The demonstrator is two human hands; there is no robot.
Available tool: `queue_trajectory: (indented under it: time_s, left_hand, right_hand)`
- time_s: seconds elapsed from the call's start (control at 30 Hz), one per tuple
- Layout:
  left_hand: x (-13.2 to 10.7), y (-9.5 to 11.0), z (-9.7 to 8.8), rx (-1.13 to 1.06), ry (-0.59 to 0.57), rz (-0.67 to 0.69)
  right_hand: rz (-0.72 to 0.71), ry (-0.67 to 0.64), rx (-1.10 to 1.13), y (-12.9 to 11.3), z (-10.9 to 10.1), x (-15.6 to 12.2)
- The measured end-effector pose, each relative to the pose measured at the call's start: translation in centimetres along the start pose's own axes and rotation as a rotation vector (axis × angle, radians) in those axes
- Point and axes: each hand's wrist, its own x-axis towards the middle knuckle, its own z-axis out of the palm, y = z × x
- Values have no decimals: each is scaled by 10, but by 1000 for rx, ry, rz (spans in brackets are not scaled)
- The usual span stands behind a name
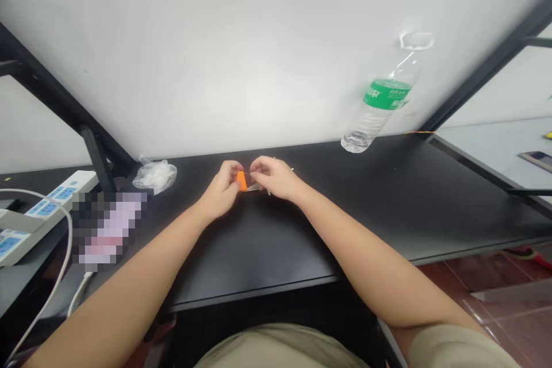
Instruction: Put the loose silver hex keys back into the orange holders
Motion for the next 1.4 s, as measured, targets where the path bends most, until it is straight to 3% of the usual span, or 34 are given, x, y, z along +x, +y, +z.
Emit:
queue_trajectory:
  time_s: [0.23,0.4,0.5,0.67,0.87,1.0,1.2,1.4]
  left_hand:
    - [-4,12,0,126,-37,26]
    - [-6,20,-1,201,-45,45]
    - [-5,21,-2,255,-17,76]
    - [-4,13,-11,285,48,37]
    - [-1,-5,-25,330,-19,-142]
    - [1,-12,-28,388,-66,-190]
    - [2,-18,-27,519,-64,-143]
    - [2,-19,-29,464,-76,-129]
  right_hand:
    - [83,-53,224,-3,6,-2]
    - [145,-13,285,1,13,1]
    - [166,72,176,9,9,5]
    - [194,199,-292,22,-17,10]
    - [206,126,-702,32,-33,10]
    - [206,56,-740,37,-32,11]
    - [150,-20,-692,36,-34,9]
    - [125,-67,-641,32,-38,6]
